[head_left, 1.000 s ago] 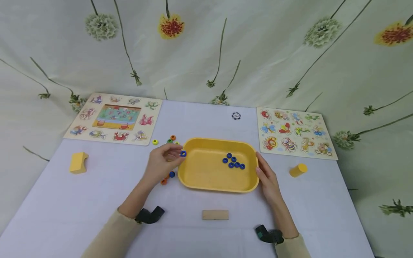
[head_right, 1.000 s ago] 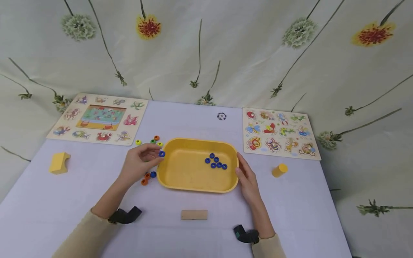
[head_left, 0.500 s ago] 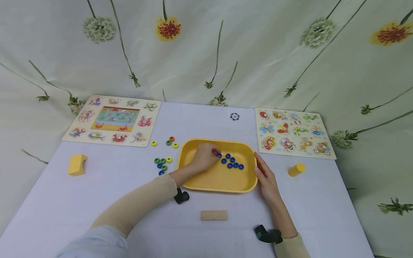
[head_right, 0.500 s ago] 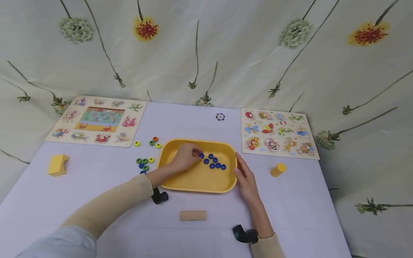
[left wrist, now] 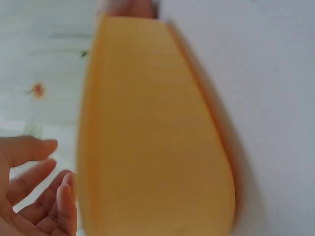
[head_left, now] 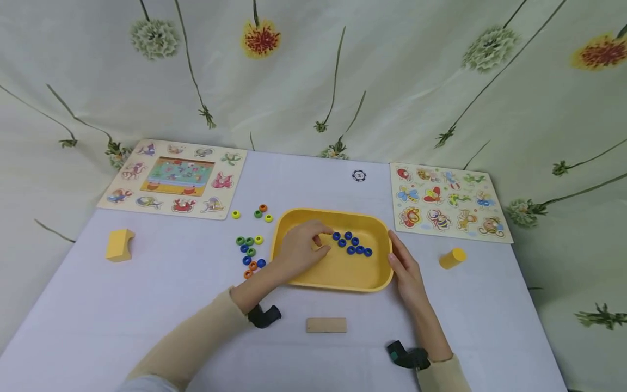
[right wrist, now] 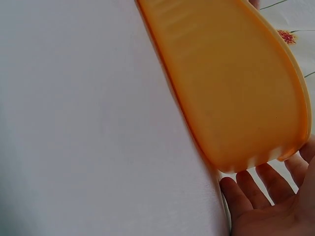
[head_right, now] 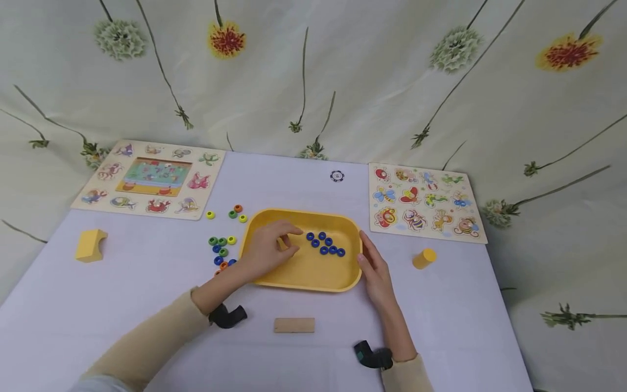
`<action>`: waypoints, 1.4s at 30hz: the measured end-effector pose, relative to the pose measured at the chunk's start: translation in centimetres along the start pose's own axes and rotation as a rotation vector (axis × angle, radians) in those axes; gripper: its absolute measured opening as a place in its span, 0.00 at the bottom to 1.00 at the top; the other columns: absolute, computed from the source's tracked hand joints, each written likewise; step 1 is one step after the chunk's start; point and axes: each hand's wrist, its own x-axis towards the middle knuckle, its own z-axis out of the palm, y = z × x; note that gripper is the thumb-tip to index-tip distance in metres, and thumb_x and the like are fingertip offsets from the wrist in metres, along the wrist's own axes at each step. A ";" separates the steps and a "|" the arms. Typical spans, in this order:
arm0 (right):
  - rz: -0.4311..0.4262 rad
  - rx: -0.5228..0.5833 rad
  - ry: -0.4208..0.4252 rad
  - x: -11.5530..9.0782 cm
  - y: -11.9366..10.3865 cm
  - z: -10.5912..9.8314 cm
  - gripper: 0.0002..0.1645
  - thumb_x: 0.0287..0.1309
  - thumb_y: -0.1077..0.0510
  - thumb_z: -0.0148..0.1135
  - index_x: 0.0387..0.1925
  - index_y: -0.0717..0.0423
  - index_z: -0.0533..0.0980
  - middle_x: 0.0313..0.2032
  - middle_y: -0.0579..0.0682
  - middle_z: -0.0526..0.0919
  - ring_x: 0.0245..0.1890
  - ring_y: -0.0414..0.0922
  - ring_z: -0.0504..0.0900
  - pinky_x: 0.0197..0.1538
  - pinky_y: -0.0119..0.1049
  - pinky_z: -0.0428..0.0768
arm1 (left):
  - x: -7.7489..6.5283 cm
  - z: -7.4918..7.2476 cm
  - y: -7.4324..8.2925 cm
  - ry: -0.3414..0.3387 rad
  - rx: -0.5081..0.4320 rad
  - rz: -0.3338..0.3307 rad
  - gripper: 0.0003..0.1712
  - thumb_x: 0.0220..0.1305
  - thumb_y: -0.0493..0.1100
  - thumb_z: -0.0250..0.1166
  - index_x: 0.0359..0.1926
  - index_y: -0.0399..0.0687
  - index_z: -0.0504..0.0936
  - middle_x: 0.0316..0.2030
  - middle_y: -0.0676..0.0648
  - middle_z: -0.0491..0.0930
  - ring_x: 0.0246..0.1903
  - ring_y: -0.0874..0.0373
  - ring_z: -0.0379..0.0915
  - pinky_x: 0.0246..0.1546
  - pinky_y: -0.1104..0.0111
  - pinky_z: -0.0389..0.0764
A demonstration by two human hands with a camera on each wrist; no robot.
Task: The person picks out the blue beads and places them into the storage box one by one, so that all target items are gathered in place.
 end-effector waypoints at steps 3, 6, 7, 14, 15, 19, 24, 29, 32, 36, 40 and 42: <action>-0.011 0.000 -0.005 0.0 0.0 -0.1 0.27 0.65 0.58 0.41 0.65 0.48 0.55 0.66 0.46 0.56 0.66 0.42 0.52 0.57 0.16 0.58 | -2.5 -2.6 -0.7 0.093 -0.110 0.018 0.15 0.48 0.40 0.68 0.41 0.50 0.81 0.37 0.52 0.79 0.31 0.62 0.72 0.29 0.70 0.75; -0.015 -0.001 -0.006 -0.1 0.0 -0.2 0.27 0.65 0.59 0.40 0.65 0.49 0.54 0.66 0.47 0.56 0.66 0.43 0.52 0.57 0.16 0.58 | -4.9 -5.1 -2.5 0.188 -0.250 -0.021 0.17 0.46 0.38 0.69 0.41 0.50 0.80 0.38 0.52 0.78 0.35 0.63 0.72 0.33 0.68 0.78; -0.012 0.004 -0.003 -0.1 0.0 -0.2 0.27 0.65 0.59 0.40 0.65 0.49 0.55 0.66 0.47 0.56 0.66 0.43 0.52 0.57 0.16 0.58 | -5.5 -5.9 -3.1 0.210 -0.295 -0.035 0.17 0.47 0.36 0.68 0.42 0.47 0.80 0.38 0.51 0.78 0.36 0.62 0.72 0.34 0.68 0.78; -0.004 0.016 0.008 -0.1 0.0 -0.1 0.27 0.65 0.58 0.41 0.65 0.48 0.56 0.65 0.46 0.57 0.66 0.41 0.53 0.57 0.17 0.58 | -9.2 -8.7 -7.6 0.281 -0.438 -0.151 0.19 0.50 0.31 0.64 0.46 0.34 0.76 0.40 0.40 0.75 0.37 0.51 0.71 0.36 0.79 0.76; -0.007 0.016 0.005 -0.1 0.1 -0.1 0.27 0.65 0.58 0.41 0.65 0.48 0.55 0.65 0.46 0.57 0.66 0.41 0.53 0.57 0.17 0.58 | -9.6 -8.6 -8.5 0.279 -0.440 -0.165 0.19 0.50 0.31 0.64 0.46 0.34 0.75 0.41 0.39 0.75 0.38 0.52 0.72 0.36 0.80 0.75; -0.026 0.017 -0.008 -0.2 0.1 -0.1 0.27 0.65 0.59 0.40 0.65 0.50 0.55 0.66 0.48 0.56 0.66 0.43 0.53 0.57 0.16 0.58 | -10.6 -7.4 -11.6 0.252 -0.462 -0.207 0.19 0.51 0.35 0.65 0.46 0.36 0.76 0.42 0.38 0.75 0.37 0.56 0.73 0.36 0.79 0.75; -0.016 0.011 -0.007 -0.2 0.1 0.0 0.27 0.65 0.58 0.41 0.65 0.49 0.55 0.66 0.47 0.56 0.66 0.42 0.53 0.57 0.16 0.58 | -11.0 -5.8 -13.4 0.250 -0.383 -0.230 0.19 0.50 0.39 0.67 0.45 0.40 0.77 0.40 0.41 0.76 0.36 0.61 0.72 0.35 0.80 0.74; 0.009 0.017 0.002 -0.3 0.0 0.0 0.27 0.65 0.57 0.41 0.65 0.47 0.56 0.65 0.44 0.57 0.66 0.40 0.53 0.57 0.17 0.58 | -11.0 -4.7 -13.7 0.220 -0.153 -0.276 0.18 0.49 0.50 0.67 0.43 0.53 0.79 0.39 0.55 0.77 0.38 0.67 0.69 0.36 0.83 0.71; 0.010 0.017 0.003 -0.3 0.0 0.0 0.27 0.65 0.58 0.41 0.65 0.47 0.56 0.65 0.43 0.57 0.66 0.40 0.53 0.57 0.17 0.58 | -10.9 -4.3 -13.5 0.209 -0.050 -0.287 0.17 0.48 0.52 0.67 0.41 0.56 0.80 0.39 0.58 0.76 0.39 0.67 0.68 0.37 0.82 0.70; 0.011 0.016 0.005 -0.2 0.1 0.0 0.27 0.65 0.58 0.41 0.65 0.46 0.56 0.65 0.42 0.57 0.66 0.39 0.53 0.57 0.16 0.58 | -10.6 -4.2 -13.3 0.202 0.010 -0.295 0.15 0.48 0.49 0.68 0.39 0.55 0.82 0.38 0.56 0.75 0.39 0.64 0.68 0.37 0.80 0.70; -0.001 0.013 -0.001 -0.1 0.0 0.0 0.27 0.65 0.58 0.41 0.65 0.47 0.55 0.65 0.44 0.56 0.66 0.41 0.53 0.57 0.17 0.58 | -10.5 -4.3 -13.1 0.195 0.025 -0.293 0.13 0.48 0.47 0.68 0.37 0.54 0.82 0.36 0.56 0.75 0.38 0.64 0.68 0.36 0.78 0.72; -0.010 0.011 -0.008 -0.1 -0.1 0.0 0.27 0.65 0.58 0.41 0.65 0.48 0.55 0.66 0.45 0.56 0.66 0.41 0.53 0.57 0.17 0.58 | -10.3 -4.8 -12.6 0.197 0.007 -0.286 0.13 0.47 0.47 0.68 0.37 0.54 0.81 0.35 0.56 0.76 0.35 0.64 0.69 0.33 0.78 0.72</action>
